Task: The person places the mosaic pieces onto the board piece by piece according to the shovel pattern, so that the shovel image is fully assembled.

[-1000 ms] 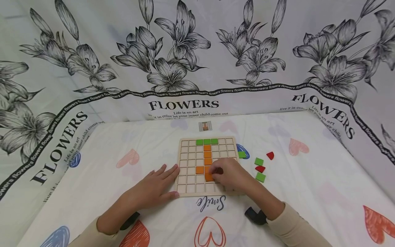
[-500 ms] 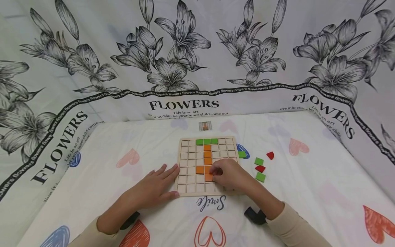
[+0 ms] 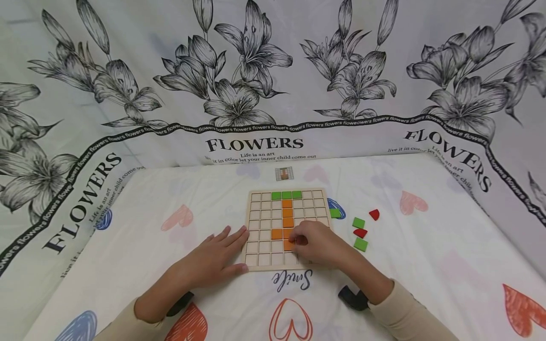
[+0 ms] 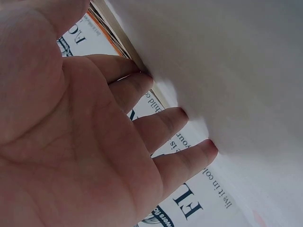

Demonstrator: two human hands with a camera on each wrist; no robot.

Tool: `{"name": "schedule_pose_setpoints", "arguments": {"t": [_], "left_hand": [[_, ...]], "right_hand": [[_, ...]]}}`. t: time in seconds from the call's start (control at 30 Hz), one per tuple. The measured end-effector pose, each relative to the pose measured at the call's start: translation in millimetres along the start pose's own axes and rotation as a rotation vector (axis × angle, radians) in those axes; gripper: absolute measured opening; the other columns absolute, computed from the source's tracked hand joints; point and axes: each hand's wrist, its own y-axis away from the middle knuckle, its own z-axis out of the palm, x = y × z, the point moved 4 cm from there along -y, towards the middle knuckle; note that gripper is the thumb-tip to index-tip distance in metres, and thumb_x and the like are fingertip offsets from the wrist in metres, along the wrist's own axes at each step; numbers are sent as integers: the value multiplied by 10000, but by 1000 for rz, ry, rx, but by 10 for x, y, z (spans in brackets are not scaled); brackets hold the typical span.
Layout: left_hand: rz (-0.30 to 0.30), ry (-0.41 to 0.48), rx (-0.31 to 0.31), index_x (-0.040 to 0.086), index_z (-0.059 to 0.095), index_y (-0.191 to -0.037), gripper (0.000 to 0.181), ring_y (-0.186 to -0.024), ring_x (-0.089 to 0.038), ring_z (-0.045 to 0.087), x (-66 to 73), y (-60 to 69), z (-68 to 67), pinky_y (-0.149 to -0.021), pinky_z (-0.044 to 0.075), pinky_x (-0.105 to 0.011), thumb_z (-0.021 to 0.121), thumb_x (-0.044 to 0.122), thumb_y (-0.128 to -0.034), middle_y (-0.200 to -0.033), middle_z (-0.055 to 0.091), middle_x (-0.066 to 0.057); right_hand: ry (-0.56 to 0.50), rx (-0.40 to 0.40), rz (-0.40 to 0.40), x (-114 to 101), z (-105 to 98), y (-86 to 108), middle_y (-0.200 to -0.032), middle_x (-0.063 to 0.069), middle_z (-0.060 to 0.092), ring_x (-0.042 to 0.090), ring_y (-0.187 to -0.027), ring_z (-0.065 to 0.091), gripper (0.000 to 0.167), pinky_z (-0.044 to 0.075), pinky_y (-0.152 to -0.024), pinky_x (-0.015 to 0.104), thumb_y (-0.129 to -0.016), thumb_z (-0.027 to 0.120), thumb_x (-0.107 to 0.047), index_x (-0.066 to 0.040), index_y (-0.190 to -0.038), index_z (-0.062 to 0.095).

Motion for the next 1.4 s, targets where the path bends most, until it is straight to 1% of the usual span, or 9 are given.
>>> {"name": "schedule_pose_setpoints", "arguments": {"t": [0.33, 0.5, 0.67, 0.8, 0.97, 1.03, 1.2, 1.3, 1.4], "left_hand": [[-3, -10, -6, 85, 343, -1571, 787, -1449, -432, 279, -6, -10, 10, -1059, 327, -652, 564, 552, -977, -1619, 306, -60], [-7, -13, -6, 90, 344, -1571, 792, -1451, -424, 281, -9, -10, 14, -1062, 326, -650, 564, 560, -973, -1620, 305, -53], [-5, -5, -3, 84, 343, -1570, 787, -1449, -431, 281, -8, -8, 11, -1061, 326, -650, 570, 546, -975, -1617, 310, -62], [-2, 0, -2, 80, 348, -1568, 784, -1446, -435, 284, -4, -3, 4, -1060, 327, -651, 574, 541, -975, -1614, 316, -68], [-5, -2, -5, 82, 346, -1569, 785, -1448, -431, 284, 0, -1, -3, -1063, 327, -647, 574, 541, -975, -1614, 316, -66], [-7, -2, -6, 85, 346, -1569, 785, -1448, -430, 283, -1, -3, -1, -1064, 326, -646, 576, 542, -974, -1614, 315, -63], [-14, -2, -8, 92, 344, -1571, 788, -1452, -427, 276, -3, -11, 6, -1069, 318, -647, 578, 545, -970, -1616, 312, -56], [-20, -3, -9, 97, 343, -1573, 791, -1456, -422, 271, -4, -17, 10, -1073, 312, -647, 578, 549, -969, -1618, 310, -51], [-26, 1, -11, 101, 344, -1573, 792, -1458, -418, 268, -5, -17, 12, -1076, 308, -646, 581, 551, -966, -1618, 309, -47]], "right_hand": [[34, -30, -44, 16, -37, 14, -1014, -104, 672, 127, -957, 575, 151, 514, -866, 360, -923, 730, -125, -176, -1059, 770], [31, -36, -52, 36, -177, 45, -1045, -75, 687, 139, -919, 570, 172, 511, -812, 351, -930, 718, -113, -144, -1092, 767], [64, 22, -32, 100, -417, 87, -970, -59, 668, 138, -830, 549, 130, 492, -713, 326, -934, 694, -85, -108, -1047, 756], [116, 92, 28, 229, -600, 106, -923, -23, 657, 166, -788, 538, 134, 479, -659, 335, -927, 686, -60, -66, -1043, 753], [214, 164, 90, 429, -724, 97, -1025, 123, 665, 246, -831, 575, 185, 506, -720, 429, -904, 692, -41, 14, -1076, 736], [237, 167, 128, 496, -734, 90, -1073, 172, 643, 275, -882, 590, 243, 512, -761, 469, -905, 695, -53, 43, -1127, 713], [256, 108, 238, 622, -709, 64, -1089, 206, 604, 293, -901, 578, 385, 502, -747, 477, -913, 677, -98, 73, -1256, 642], [267, 91, 263, 669, -699, 49, -1072, 198, 613, 292, -892, 577, 373, 502, -739, 468, -912, 679, -92, 63, -1250, 648], [262, 90, 274, 692, -701, 41, -1046, 176, 628, 286, -878, 577, 303, 504, -735, 450, -901, 696, -75, 36, -1183, 682]]}}
